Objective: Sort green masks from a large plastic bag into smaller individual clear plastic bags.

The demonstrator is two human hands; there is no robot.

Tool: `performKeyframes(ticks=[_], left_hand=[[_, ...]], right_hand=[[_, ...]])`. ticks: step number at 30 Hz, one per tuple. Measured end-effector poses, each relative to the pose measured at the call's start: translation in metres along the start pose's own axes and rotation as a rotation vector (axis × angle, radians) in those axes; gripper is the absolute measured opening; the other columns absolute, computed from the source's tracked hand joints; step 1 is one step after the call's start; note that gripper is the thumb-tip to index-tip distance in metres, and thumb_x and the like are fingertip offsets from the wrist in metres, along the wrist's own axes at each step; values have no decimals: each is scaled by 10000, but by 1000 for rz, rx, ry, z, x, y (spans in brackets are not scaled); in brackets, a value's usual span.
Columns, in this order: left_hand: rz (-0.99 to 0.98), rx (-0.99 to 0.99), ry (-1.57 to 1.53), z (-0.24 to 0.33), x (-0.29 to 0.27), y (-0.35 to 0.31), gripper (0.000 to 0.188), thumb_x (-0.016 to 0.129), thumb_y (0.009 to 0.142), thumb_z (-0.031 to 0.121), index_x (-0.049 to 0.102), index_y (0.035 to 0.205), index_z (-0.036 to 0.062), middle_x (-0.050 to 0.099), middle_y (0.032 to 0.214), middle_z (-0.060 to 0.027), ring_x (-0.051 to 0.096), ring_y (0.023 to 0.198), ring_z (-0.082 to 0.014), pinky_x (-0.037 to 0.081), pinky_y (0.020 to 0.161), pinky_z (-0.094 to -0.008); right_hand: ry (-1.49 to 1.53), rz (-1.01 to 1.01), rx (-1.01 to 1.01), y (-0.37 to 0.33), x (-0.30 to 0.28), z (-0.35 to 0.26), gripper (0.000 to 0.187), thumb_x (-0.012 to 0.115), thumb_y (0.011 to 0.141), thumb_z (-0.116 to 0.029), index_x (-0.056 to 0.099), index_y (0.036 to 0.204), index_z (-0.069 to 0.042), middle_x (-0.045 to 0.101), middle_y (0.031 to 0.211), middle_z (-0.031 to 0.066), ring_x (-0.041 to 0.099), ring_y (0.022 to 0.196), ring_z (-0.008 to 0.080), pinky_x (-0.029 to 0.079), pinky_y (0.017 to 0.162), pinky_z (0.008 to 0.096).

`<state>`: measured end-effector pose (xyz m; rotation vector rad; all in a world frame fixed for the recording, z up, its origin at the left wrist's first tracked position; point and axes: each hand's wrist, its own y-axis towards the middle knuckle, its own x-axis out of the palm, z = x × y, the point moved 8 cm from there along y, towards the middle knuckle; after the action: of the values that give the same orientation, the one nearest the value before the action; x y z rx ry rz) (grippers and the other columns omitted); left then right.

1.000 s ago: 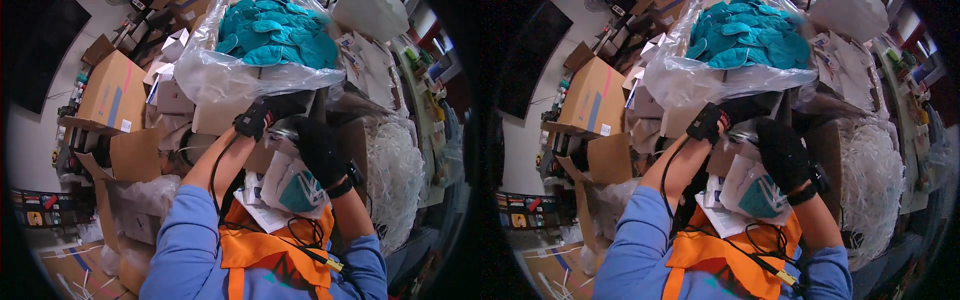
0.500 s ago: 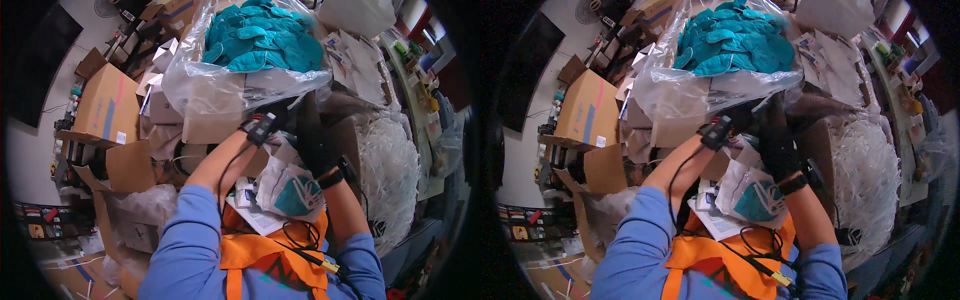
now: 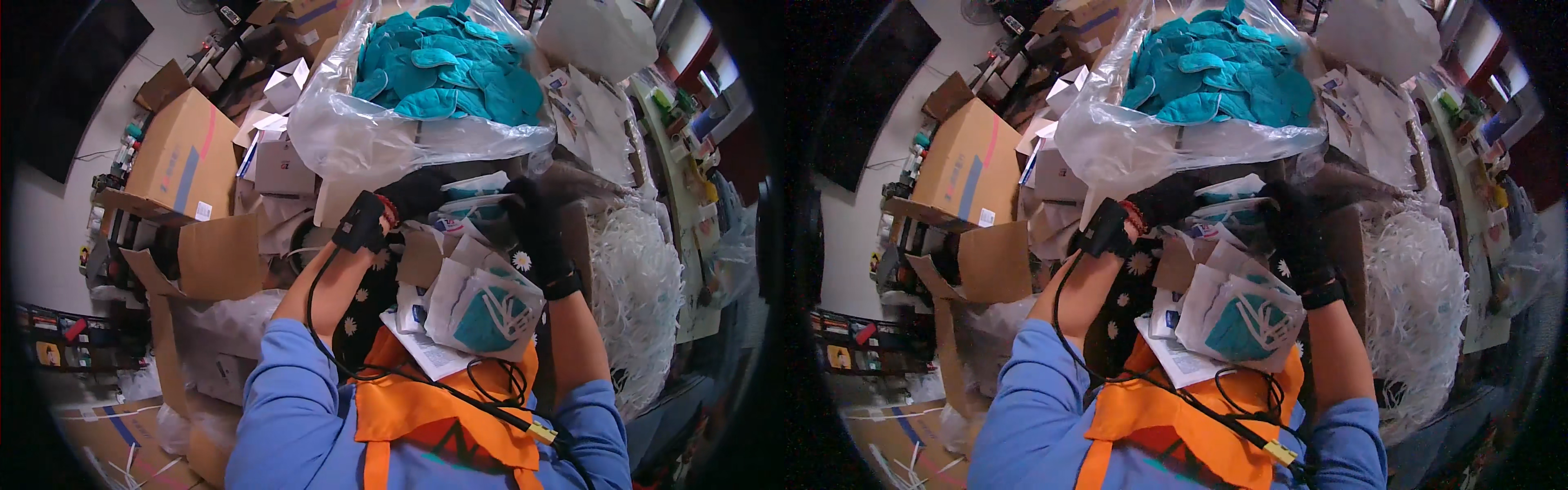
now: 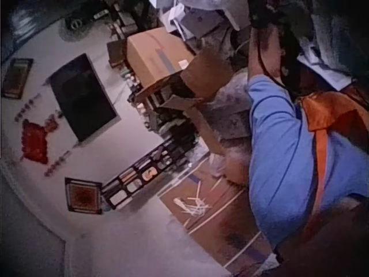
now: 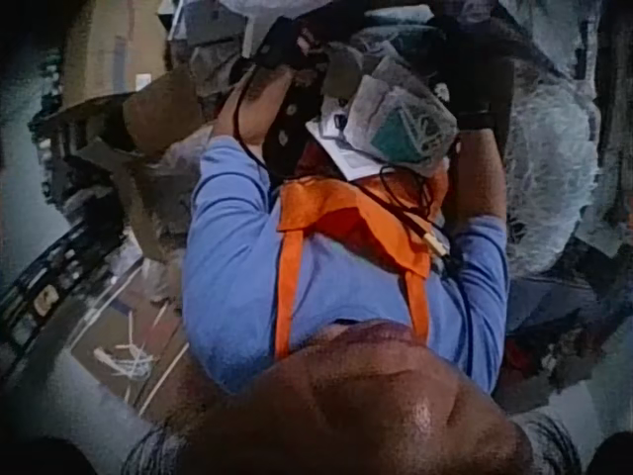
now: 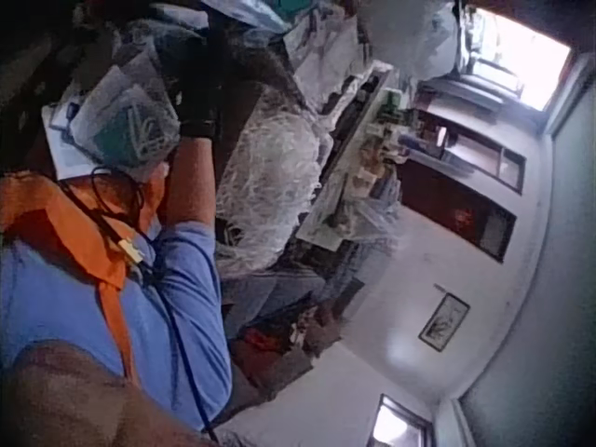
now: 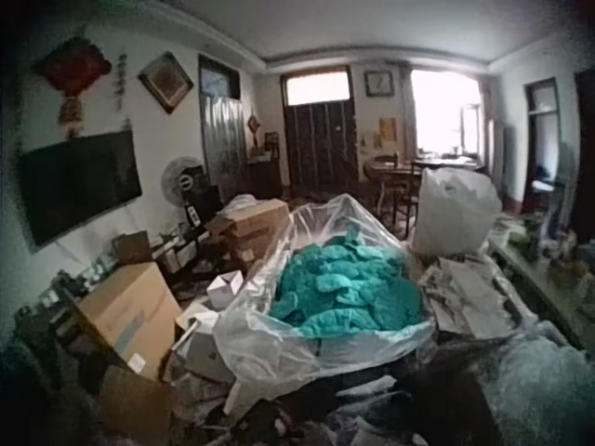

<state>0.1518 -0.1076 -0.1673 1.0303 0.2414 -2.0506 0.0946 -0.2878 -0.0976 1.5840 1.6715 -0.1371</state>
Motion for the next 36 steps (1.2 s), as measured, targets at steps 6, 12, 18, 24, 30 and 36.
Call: performKeyframes(ticks=[6,12,18,24,30,36], left_hand=[[236,44,-52,54,-54,-8,513,718,813,306,576,1261,102,619,1206,-151,593,1106,-316,457,963,-382],[345,37,-324,48,-32,-3,451,735,801,265,616,1181,55,664,1098,-146,639,983,-266,485,892,-356],[351,-145,-890,19,-25,-26,476,744,807,184,589,1230,28,658,1109,-79,610,982,-164,489,887,-308],[147,-34,-862,12,-1,-28,551,749,786,91,530,1288,38,615,1186,-88,582,1050,-176,483,942,-341],[65,-73,-595,25,-12,-31,616,769,761,94,500,1315,55,598,1208,-109,581,1074,-214,479,951,-355],[510,0,-525,22,-45,-48,714,781,695,49,461,1334,57,529,1312,-126,512,1213,-239,426,1015,-350]], right_hand=[[-466,-115,-206,15,21,-23,201,604,800,8,604,997,-35,612,958,141,593,966,308,466,865,373],[198,37,-24,31,-6,-58,432,691,782,-23,561,1194,-44,611,1051,132,583,996,262,469,872,365],[371,-236,292,6,1,-19,504,678,812,-48,522,1291,-68,637,961,68,594,840,142,480,747,260],[571,-180,285,9,11,-30,348,578,904,-70,548,1250,-56,634,973,61,589,820,130,475,700,252],[-187,-273,41,2,13,5,273,611,897,-70,604,1167,-35,647,1087,125,630,880,200,508,765,303],[-479,-4,-187,-4,-20,-55,84,630,832,-78,670,905,-67,641,816,115,623,691,257,477,630,336]])
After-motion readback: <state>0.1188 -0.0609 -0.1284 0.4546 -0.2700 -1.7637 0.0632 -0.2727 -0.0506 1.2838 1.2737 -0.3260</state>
